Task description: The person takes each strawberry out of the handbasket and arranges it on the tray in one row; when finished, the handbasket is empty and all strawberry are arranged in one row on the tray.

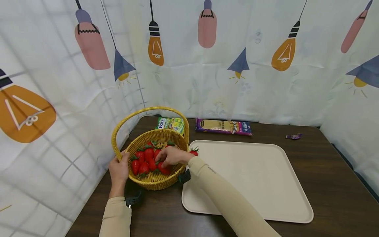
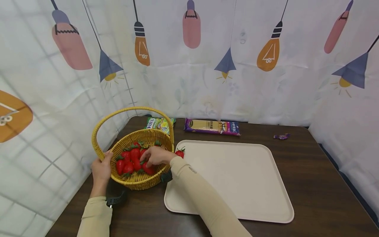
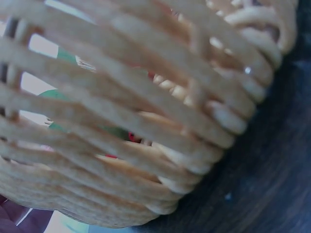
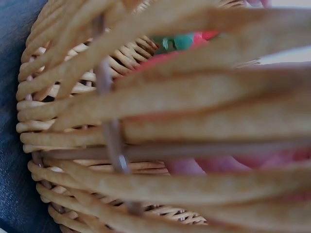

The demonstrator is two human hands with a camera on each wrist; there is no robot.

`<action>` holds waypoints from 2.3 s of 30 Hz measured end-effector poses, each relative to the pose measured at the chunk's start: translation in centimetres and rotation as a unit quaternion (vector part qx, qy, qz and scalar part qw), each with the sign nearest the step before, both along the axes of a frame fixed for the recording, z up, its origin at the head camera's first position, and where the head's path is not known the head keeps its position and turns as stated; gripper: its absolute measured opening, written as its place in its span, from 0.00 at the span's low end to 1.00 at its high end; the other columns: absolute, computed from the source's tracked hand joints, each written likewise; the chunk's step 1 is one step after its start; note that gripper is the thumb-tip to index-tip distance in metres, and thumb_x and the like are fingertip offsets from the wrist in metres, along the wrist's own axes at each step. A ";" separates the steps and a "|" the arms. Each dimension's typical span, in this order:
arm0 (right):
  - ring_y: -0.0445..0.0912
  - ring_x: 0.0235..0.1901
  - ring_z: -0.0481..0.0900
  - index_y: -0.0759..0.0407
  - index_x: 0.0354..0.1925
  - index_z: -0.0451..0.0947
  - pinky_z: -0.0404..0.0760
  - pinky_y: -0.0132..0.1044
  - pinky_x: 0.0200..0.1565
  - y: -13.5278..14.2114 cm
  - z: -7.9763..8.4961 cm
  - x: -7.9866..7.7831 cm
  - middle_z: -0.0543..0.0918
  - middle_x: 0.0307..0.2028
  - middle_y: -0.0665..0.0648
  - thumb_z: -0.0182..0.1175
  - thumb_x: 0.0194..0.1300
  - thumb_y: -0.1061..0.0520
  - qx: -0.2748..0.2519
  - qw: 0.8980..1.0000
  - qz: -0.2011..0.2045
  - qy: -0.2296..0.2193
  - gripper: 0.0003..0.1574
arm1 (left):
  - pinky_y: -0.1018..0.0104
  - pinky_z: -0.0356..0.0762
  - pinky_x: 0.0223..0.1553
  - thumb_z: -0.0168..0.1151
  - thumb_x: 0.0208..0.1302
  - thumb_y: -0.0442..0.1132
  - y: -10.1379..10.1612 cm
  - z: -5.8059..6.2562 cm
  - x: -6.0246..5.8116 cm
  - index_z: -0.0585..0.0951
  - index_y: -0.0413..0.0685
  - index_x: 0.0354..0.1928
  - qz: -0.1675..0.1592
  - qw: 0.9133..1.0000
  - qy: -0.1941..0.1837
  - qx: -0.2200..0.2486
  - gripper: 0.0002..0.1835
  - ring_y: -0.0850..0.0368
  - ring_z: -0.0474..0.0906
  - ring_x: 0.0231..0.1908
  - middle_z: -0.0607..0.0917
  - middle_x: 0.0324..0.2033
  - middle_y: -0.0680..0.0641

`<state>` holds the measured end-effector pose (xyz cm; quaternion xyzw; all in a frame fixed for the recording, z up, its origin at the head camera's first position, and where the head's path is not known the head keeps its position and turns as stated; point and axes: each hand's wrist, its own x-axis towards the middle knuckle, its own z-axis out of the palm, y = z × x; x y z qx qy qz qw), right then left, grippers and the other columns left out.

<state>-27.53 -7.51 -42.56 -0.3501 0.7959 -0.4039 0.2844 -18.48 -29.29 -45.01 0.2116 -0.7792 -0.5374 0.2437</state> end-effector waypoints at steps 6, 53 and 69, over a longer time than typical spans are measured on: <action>0.38 0.38 0.76 0.58 0.43 0.84 0.77 0.30 0.40 0.2 0.0 0.0 0.84 0.40 0.48 0.66 0.59 0.68 0.016 0.998 0.056 -0.022 0.13 | 0.56 0.67 0.53 0.50 0.72 0.52 -0.1 0.1 -0.1 0.79 0.41 0.59 -0.010 1.000 -0.005 0.001 0.26 0.46 0.72 0.56 0.79 0.58 0.39; 0.44 0.41 0.79 0.59 0.50 0.80 0.78 0.35 0.39 7.5 0.6 2.4 0.81 0.50 0.53 0.61 0.66 0.59 -0.241 0.969 -0.055 0.019 0.14 | 0.61 0.66 0.50 0.50 0.72 0.52 -0.3 -0.2 -0.4 0.81 0.40 0.57 -0.002 1.000 0.002 -0.015 0.25 0.49 0.73 0.54 0.80 0.56 0.39; 0.45 0.45 0.78 0.73 0.48 0.78 0.78 0.34 0.44 12.2 -1.1 2.7 0.79 0.50 0.65 0.57 0.64 0.71 -0.314 0.933 -0.176 0.022 0.13 | 0.64 0.67 0.47 0.49 0.72 0.53 -0.1 -0.3 -0.3 0.79 0.42 0.59 -0.004 1.000 -0.002 -0.007 0.26 0.48 0.73 0.53 0.80 0.56 0.38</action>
